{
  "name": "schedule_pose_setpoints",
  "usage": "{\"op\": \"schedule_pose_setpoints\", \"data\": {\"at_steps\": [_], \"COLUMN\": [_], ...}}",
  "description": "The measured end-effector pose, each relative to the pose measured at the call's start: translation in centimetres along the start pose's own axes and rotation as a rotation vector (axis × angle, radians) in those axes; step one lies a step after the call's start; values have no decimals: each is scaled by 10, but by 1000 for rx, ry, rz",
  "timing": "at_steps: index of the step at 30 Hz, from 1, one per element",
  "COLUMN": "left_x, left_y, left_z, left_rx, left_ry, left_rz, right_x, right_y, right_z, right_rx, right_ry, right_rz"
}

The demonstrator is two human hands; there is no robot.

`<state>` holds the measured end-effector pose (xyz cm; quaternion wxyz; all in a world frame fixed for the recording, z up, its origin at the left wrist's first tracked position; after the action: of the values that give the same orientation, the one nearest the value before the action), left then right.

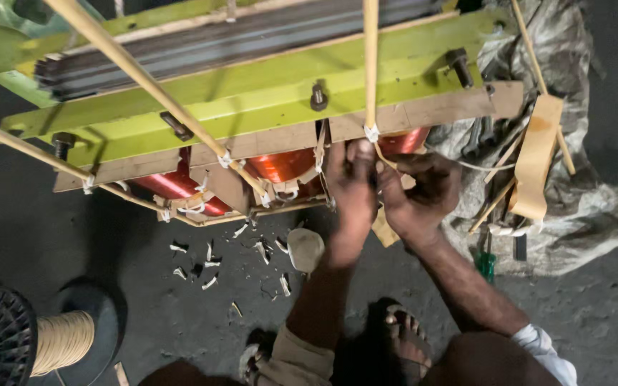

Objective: The person sits on the floor in front of a coil winding machine and ties knots with white string around wooden dowels and paper spacers, securing them to the machine frame. They pull the string tight, tear off small pieces, and work on successive dowel positions along the machine.

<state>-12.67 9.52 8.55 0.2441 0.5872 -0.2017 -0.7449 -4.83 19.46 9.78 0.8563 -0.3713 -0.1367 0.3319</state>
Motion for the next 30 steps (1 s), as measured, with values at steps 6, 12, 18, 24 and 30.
{"op": "schedule_pose_setpoints", "data": {"at_steps": [6,12,18,24,30], "left_x": [4,23,-12,11,24], "left_y": [7,-16,6,-9,-23], "left_z": [-20,-9,-2,-2,3], "left_rx": [-550,-597,-773,283,-38], "left_ry": [-195,-224,-143,177,189], "left_rz": [738,610,684,12,-40], "right_x": [-17,-29,-35,-10,-23], "right_y": [-21,-57,-59,-27,-24], "right_z": [10,22,20,25,30], "right_rx": [65,486,464,-64,198], "right_ry": [-37,-47,-69,-116,-244], "right_rz": [-210,-556,-598,-50,-498]}}
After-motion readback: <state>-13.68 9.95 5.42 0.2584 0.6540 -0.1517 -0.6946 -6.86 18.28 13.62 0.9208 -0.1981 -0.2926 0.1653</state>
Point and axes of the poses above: each hand's wrist, its own z-axis towards the middle knuckle, its own x-axis out of the back of the hand, y = z × x, the point moved 5 cm from there along z, towards the middle knuckle, and after that the axes turned 14 degrees about -z, right-handed, at the moved point
